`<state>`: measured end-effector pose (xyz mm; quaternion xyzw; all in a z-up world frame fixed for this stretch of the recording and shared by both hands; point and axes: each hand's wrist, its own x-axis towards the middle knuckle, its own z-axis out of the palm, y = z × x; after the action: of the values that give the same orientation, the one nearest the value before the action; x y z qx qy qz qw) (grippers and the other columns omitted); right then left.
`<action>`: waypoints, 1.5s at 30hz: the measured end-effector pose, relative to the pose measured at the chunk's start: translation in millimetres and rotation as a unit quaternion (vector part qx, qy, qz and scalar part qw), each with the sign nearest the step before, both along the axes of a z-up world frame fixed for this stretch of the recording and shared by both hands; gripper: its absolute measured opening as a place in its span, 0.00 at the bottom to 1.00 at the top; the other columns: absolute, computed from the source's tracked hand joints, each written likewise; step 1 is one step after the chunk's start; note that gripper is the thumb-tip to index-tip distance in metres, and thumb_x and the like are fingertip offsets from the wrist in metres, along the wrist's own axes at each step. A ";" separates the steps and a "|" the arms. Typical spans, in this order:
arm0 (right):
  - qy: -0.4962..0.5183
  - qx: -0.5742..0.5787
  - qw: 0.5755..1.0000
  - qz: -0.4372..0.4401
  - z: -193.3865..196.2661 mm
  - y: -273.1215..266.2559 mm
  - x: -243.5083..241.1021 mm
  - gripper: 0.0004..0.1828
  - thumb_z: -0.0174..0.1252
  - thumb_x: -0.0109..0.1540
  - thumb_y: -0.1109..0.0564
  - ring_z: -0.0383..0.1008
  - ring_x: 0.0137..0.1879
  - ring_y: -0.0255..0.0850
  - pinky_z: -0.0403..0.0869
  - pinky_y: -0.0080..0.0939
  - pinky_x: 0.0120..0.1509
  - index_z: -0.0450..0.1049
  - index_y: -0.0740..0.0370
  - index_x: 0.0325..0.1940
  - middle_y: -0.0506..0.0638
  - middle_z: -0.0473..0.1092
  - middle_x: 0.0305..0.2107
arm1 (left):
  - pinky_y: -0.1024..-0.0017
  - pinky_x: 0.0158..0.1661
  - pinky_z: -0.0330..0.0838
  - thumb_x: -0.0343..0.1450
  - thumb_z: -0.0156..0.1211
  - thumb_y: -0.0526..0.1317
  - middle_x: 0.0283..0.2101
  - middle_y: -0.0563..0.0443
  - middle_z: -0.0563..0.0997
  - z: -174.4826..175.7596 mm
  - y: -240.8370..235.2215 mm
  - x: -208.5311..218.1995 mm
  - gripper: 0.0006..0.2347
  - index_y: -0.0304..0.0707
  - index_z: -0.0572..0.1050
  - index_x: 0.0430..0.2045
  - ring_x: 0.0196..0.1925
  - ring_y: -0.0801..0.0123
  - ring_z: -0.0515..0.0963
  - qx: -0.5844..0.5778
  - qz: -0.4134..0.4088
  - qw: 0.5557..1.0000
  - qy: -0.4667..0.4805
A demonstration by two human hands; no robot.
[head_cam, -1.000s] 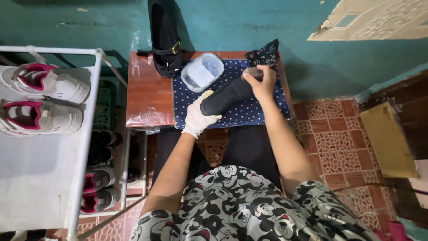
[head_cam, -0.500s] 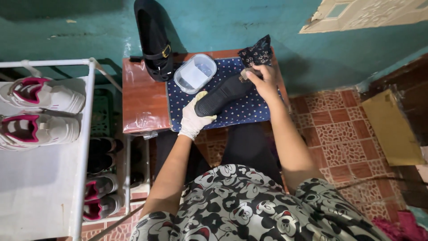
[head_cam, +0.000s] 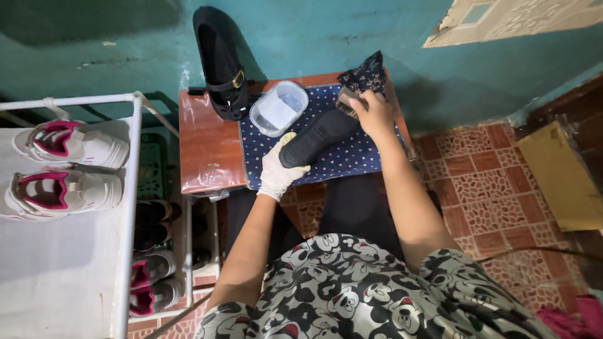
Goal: The person cleans a black shoe by scrubbing the sole and upper with a brush. They dip the brush into a container of liquid and continue scrubbing different parts of the shoe, including the buckle area.
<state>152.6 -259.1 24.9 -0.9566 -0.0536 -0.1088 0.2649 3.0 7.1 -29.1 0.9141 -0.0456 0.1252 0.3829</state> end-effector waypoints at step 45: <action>0.014 0.128 0.991 0.044 5.5 12.0 -49.5 0.29 0.67 0.60 0.57 0.72 0.58 0.54 0.70 0.51 0.65 0.74 0.33 0.65 0.52 0.73 0.48 | 0.75 0.69 0.62 0.43 0.85 0.40 0.62 0.45 0.76 -0.2 -2.3 -1.6 0.50 0.33 0.64 0.63 0.65 0.69 0.75 -0.044 -0.022 0.998 -0.048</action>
<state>103.1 -247.0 30.4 -0.9130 -0.0772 -0.0895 0.3905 1.5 4.9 -29.3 0.8883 -0.0786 0.1620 0.4225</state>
